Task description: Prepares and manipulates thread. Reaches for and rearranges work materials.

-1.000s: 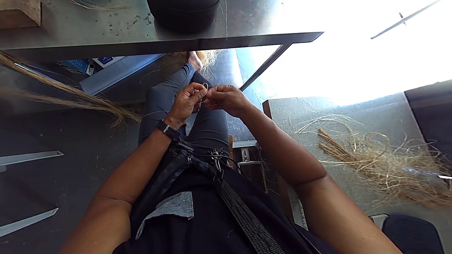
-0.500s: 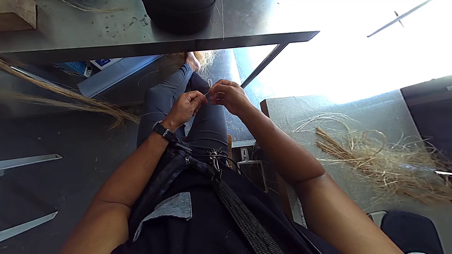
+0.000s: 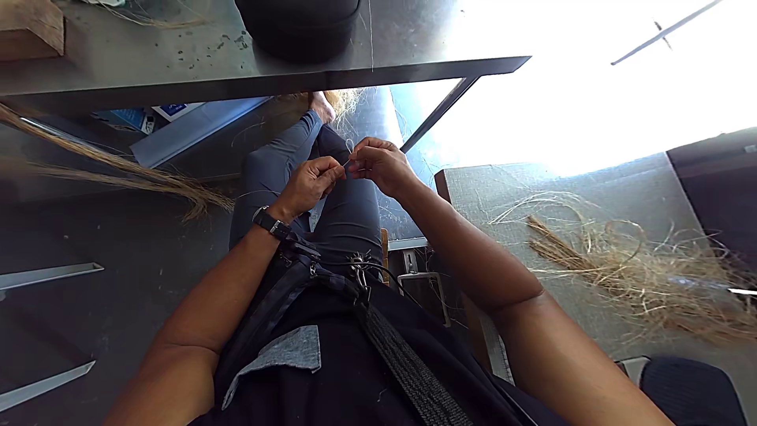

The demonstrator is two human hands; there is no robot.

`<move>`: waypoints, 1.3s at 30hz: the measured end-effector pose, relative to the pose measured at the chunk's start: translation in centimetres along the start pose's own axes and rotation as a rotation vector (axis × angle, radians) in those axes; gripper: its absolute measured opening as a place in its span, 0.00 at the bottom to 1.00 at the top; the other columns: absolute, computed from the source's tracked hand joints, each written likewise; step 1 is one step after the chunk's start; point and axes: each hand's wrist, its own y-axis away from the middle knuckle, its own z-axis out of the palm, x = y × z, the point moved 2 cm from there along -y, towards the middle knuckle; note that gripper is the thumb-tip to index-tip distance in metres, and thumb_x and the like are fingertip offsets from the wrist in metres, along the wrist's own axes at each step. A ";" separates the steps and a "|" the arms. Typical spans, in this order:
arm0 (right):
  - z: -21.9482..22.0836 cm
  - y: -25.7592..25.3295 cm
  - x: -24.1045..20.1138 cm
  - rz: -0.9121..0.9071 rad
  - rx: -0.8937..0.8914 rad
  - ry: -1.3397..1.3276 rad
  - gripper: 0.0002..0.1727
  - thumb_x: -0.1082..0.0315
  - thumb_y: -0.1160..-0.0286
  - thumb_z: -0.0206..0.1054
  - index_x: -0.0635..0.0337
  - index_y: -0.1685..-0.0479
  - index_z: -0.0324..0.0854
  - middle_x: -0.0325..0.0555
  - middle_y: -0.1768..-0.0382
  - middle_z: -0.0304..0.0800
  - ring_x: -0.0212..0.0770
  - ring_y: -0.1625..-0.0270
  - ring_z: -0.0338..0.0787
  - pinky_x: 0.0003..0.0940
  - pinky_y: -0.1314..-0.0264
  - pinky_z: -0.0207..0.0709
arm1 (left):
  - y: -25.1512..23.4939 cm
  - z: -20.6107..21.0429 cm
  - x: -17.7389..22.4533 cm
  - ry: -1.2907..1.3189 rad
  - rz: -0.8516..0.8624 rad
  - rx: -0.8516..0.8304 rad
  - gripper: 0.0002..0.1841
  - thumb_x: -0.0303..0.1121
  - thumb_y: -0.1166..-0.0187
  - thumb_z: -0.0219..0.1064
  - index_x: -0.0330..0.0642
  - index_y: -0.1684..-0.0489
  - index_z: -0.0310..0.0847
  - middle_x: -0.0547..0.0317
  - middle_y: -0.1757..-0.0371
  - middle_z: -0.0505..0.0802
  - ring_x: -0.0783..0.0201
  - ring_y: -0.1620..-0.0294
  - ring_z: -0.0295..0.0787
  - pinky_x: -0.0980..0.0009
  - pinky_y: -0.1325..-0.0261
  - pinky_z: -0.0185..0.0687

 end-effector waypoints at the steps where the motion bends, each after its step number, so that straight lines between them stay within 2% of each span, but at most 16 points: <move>1: 0.0 -0.1 0.0 -0.007 -0.001 0.007 0.10 0.75 0.18 0.59 0.61 0.69 0.81 0.45 0.69 0.91 0.37 0.71 0.90 0.34 0.64 0.88 | 0.0 -0.1 0.0 0.003 0.003 0.005 0.12 0.33 0.09 0.58 0.38 0.59 0.86 0.65 0.80 0.80 0.73 0.83 0.71 0.79 0.80 0.66; 3: 0.0 -0.1 -0.1 -0.034 -0.005 0.023 0.11 0.75 0.18 0.58 0.62 0.70 0.80 0.45 0.70 0.91 0.37 0.70 0.91 0.34 0.63 0.88 | 0.2 -0.3 0.0 0.005 0.001 0.041 0.13 0.33 0.08 0.56 0.38 0.57 0.86 0.64 0.81 0.80 0.72 0.84 0.71 0.79 0.81 0.67; 5: 0.0 0.3 -0.2 -0.058 0.008 0.052 0.11 0.74 0.17 0.58 0.61 0.69 0.81 0.44 0.70 0.91 0.36 0.70 0.90 0.34 0.62 0.88 | 1.2 -0.6 0.5 -0.009 -0.053 0.106 0.15 0.39 0.07 0.54 0.42 0.57 0.84 0.61 0.84 0.75 0.70 0.89 0.66 0.78 0.85 0.62; 7: 0.0 0.6 -0.6 -0.069 0.026 0.077 0.10 0.72 0.15 0.58 0.60 0.65 0.82 0.42 0.68 0.90 0.35 0.69 0.90 0.33 0.61 0.88 | 1.4 -1.0 1.2 -0.011 -0.110 0.173 0.14 0.40 0.07 0.55 0.44 0.58 0.84 0.62 0.84 0.73 0.70 0.90 0.63 0.79 0.86 0.60; 9: -0.4 0.0 -0.6 -0.080 0.051 0.043 0.08 0.72 0.15 0.60 0.61 0.62 0.83 0.44 0.67 0.90 0.37 0.70 0.89 0.35 0.62 0.88 | 0.7 -1.9 0.6 0.028 -0.124 0.191 0.14 0.38 0.08 0.57 0.42 0.60 0.85 0.63 0.83 0.75 0.72 0.87 0.67 0.79 0.83 0.65; 12: -0.8 -0.3 -0.7 -0.086 0.104 0.001 0.08 0.72 0.14 0.60 0.63 0.59 0.83 0.46 0.67 0.90 0.38 0.70 0.89 0.35 0.62 0.88 | 0.4 -3.1 -0.2 0.026 -0.142 0.089 0.15 0.38 0.08 0.55 0.41 0.62 0.85 0.70 0.84 0.74 0.75 0.86 0.66 0.79 0.80 0.64; 15: -1.0 -0.2 -1.2 -0.087 0.147 -0.042 0.08 0.73 0.13 0.59 0.64 0.59 0.82 0.47 0.67 0.88 0.39 0.71 0.88 0.35 0.63 0.87 | 0.9 -3.7 -0.1 -0.038 -0.169 -0.075 0.17 0.39 0.07 0.53 0.42 0.59 0.87 0.74 0.85 0.71 0.77 0.86 0.63 0.79 0.80 0.61; 18: -1.2 0.0 -1.8 -0.093 0.180 -0.098 0.08 0.74 0.13 0.58 0.63 0.62 0.81 0.46 0.68 0.87 0.39 0.72 0.87 0.36 0.63 0.88 | 1.2 -4.1 0.0 -0.048 -0.175 -0.102 0.15 0.36 0.08 0.55 0.42 0.58 0.88 0.75 0.85 0.71 0.79 0.87 0.63 0.81 0.81 0.60; 23: -1.7 -0.2 -1.8 -0.087 0.180 -0.145 0.08 0.73 0.13 0.58 0.61 0.62 0.80 0.45 0.69 0.86 0.39 0.73 0.86 0.35 0.63 0.87 | 1.3 -5.1 0.2 0.011 -0.190 0.099 0.10 0.32 0.12 0.61 0.42 0.61 0.87 0.73 0.84 0.76 0.79 0.87 0.66 0.82 0.80 0.64; 27: -1.7 0.0 -1.9 -0.094 0.158 -0.148 0.09 0.72 0.12 0.56 0.57 0.61 0.79 0.41 0.68 0.86 0.36 0.72 0.86 0.34 0.63 0.87 | 1.8 -6.1 1.1 -0.052 -0.190 0.196 0.08 0.29 0.12 0.62 0.39 0.57 0.88 0.68 0.79 0.79 0.78 0.85 0.66 0.83 0.80 0.64; 29: -1.8 0.0 -1.9 -0.080 0.161 -0.150 0.10 0.70 0.12 0.55 0.55 0.62 0.79 0.39 0.67 0.85 0.35 0.71 0.86 0.34 0.62 0.88 | 2.7 -6.3 1.8 -0.105 -0.186 0.204 0.08 0.31 0.12 0.62 0.42 0.55 0.88 0.67 0.80 0.79 0.77 0.87 0.62 0.82 0.83 0.59; 32: -2.2 -0.2 -1.9 -0.082 0.167 -0.172 0.09 0.70 0.12 0.55 0.56 0.62 0.79 0.40 0.68 0.86 0.37 0.71 0.87 0.36 0.62 0.88 | 3.4 -7.2 0.5 -0.102 -0.130 0.183 0.11 0.38 0.09 0.60 0.49 0.51 0.89 0.68 0.84 0.74 0.76 0.90 0.58 0.81 0.87 0.53; 34: -2.2 -0.4 -1.8 -0.090 0.158 -0.178 0.09 0.70 0.12 0.56 0.56 0.63 0.79 0.40 0.68 0.86 0.36 0.71 0.87 0.36 0.62 0.88 | 3.4 -7.5 0.2 -0.098 -0.109 0.221 0.11 0.38 0.09 0.59 0.49 0.50 0.88 0.68 0.84 0.72 0.75 0.89 0.58 0.82 0.86 0.53; 35: -2.2 -0.5 -1.7 -0.094 0.152 -0.174 0.09 0.70 0.12 0.57 0.55 0.63 0.79 0.40 0.68 0.85 0.36 0.72 0.87 0.36 0.63 0.88 | 3.1 -7.5 0.1 -0.092 -0.102 0.271 0.10 0.36 0.10 0.60 0.46 0.51 0.89 0.68 0.83 0.73 0.75 0.89 0.59 0.82 0.86 0.54; 37: -2.0 -0.5 -1.5 -0.091 0.143 -0.169 0.08 0.70 0.13 0.58 0.55 0.63 0.78 0.40 0.68 0.85 0.36 0.71 0.87 0.36 0.63 0.88 | 2.2 -7.5 -0.5 -0.061 -0.093 0.404 0.09 0.31 0.12 0.63 0.39 0.52 0.89 0.66 0.78 0.81 0.74 0.85 0.68 0.81 0.82 0.64; 39: -1.7 -0.3 -1.5 -0.078 0.121 -0.179 0.07 0.70 0.13 0.58 0.56 0.62 0.79 0.41 0.68 0.86 0.37 0.71 0.87 0.36 0.62 0.89 | 1.8 -7.1 -1.0 -0.033 -0.099 0.542 0.07 0.31 0.13 0.65 0.38 0.53 0.87 0.63 0.76 0.84 0.73 0.84 0.73 0.79 0.81 0.71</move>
